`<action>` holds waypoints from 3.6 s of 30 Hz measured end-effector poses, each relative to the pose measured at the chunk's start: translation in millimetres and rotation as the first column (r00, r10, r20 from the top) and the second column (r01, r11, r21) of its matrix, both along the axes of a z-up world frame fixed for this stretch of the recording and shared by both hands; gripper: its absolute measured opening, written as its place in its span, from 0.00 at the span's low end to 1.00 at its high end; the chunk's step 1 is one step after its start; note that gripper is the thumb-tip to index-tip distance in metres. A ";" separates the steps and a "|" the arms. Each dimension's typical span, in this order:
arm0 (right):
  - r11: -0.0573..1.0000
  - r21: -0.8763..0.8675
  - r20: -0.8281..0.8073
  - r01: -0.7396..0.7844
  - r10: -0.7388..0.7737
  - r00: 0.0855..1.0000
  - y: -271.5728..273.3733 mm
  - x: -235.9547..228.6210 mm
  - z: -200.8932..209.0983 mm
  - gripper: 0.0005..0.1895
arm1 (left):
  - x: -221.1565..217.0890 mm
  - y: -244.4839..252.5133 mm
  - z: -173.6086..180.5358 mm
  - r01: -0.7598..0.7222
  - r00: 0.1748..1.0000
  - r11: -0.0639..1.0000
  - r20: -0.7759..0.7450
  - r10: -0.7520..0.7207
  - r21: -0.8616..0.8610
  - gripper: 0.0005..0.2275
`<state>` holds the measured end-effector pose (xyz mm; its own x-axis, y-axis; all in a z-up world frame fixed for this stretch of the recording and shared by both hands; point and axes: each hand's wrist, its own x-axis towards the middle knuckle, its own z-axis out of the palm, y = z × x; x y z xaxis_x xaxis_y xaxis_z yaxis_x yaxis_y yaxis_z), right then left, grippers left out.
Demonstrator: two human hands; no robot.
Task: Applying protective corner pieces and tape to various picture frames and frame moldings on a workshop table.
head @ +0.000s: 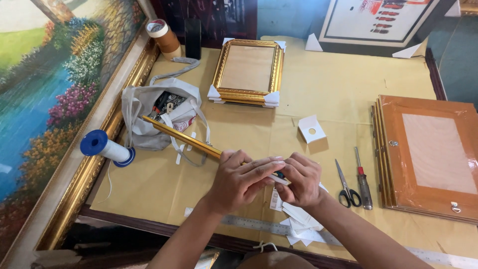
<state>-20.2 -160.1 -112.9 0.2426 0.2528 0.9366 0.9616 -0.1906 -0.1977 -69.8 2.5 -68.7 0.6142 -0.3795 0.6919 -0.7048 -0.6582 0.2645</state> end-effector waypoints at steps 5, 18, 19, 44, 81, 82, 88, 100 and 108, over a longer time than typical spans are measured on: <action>0.998 -0.017 0.046 0.062 -0.061 0.997 -2.4 2.9 -5.9 0.20 | 1.8 -0.2 1.0 0.013 1.000 1.000 -0.007 -0.013 -0.019 0.11; 0.952 0.139 -0.590 -0.273 0.301 0.749 -3.2 -6.3 -6.8 0.37 | 1.0 4.7 -6.1 0.009 0.998 0.998 -0.059 -0.012 -0.060 0.13; 0.952 0.138 -0.586 -0.275 0.302 0.752 -3.3 -4.2 -5.7 0.37 | 2.6 5.9 -5.8 0.008 0.999 0.998 -0.053 -0.011 -0.059 0.13; 0.985 -0.046 -0.282 -0.164 0.144 0.948 1.1 -5.0 7.1 0.27 | -8.4 7.6 -3.7 0.029 0.989 0.993 -0.144 -0.045 -0.115 0.09; 0.982 0.047 -0.112 -0.184 0.189 0.976 9.0 4.3 -20.9 0.20 | -3.8 0.0 5.4 0.021 0.992 0.992 -0.122 -0.036 -0.124 0.13; 0.982 0.044 -0.107 -0.184 0.188 0.976 8.6 5.0 -19.9 0.20 | -2.6 -0.4 5.6 0.022 0.993 0.992 -0.116 -0.037 -0.125 0.13; 0.971 0.070 -0.287 -0.228 0.238 0.928 2.9 7.0 -7.2 0.21 | 10.1 -1.2 3.5 0.018 0.998 0.994 -0.053 -0.024 -0.111 0.14; 0.931 0.340 -0.780 0.130 0.202 0.593 -17.2 -10.6 1.1 0.11 | 30.4 18.5 -18.9 -0.328 0.891 0.898 0.221 0.398 -0.295 0.16; 0.826 0.460 -0.840 0.327 0.285 0.462 -43.9 -3.1 -20.9 0.10 | 32.1 82.1 -9.6 -0.653 0.739 0.351 -0.464 0.488 -0.671 0.27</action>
<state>-23.3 -204.0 -133.8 0.9669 -0.1782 0.1825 0.2190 0.2132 -0.9521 -37.7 84.6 -78.2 0.5879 0.7194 0.3700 -0.1345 -0.3641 0.9216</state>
